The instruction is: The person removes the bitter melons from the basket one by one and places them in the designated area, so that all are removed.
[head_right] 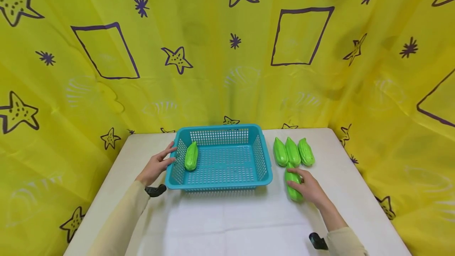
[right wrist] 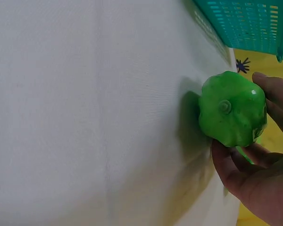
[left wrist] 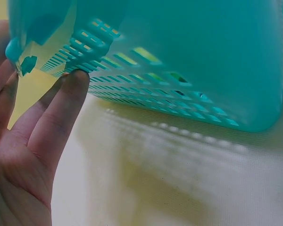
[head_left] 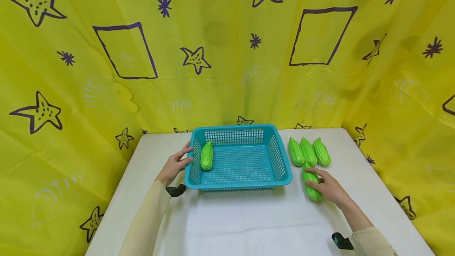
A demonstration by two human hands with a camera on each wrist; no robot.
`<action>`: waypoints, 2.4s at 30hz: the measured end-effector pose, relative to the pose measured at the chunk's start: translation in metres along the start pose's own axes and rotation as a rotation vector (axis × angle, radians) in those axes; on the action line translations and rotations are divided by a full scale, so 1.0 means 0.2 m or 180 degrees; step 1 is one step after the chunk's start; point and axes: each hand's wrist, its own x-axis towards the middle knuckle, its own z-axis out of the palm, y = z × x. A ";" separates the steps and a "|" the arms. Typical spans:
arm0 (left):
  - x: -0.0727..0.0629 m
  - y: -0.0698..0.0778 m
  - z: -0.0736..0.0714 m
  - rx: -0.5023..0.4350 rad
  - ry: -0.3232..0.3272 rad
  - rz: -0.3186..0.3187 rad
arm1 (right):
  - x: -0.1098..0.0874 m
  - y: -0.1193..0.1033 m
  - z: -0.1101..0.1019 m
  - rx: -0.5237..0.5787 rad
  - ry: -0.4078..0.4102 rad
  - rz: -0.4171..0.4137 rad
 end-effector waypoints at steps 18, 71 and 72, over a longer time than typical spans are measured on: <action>0.00 -0.01 0.00 -0.0014 -0.0001 -0.0037 | 0.03 0.06 0.00 0.0061 0.0012 -0.0053; -0.01 0.00 0.00 -0.0027 0.0004 0.0019 | 0.26 -0.37 -0.21 0.0393 0.0123 -0.0116; -0.01 0.00 0.00 -0.0029 0.0001 0.0019 | 0.27 -0.39 -0.20 0.0422 0.0114 -0.0137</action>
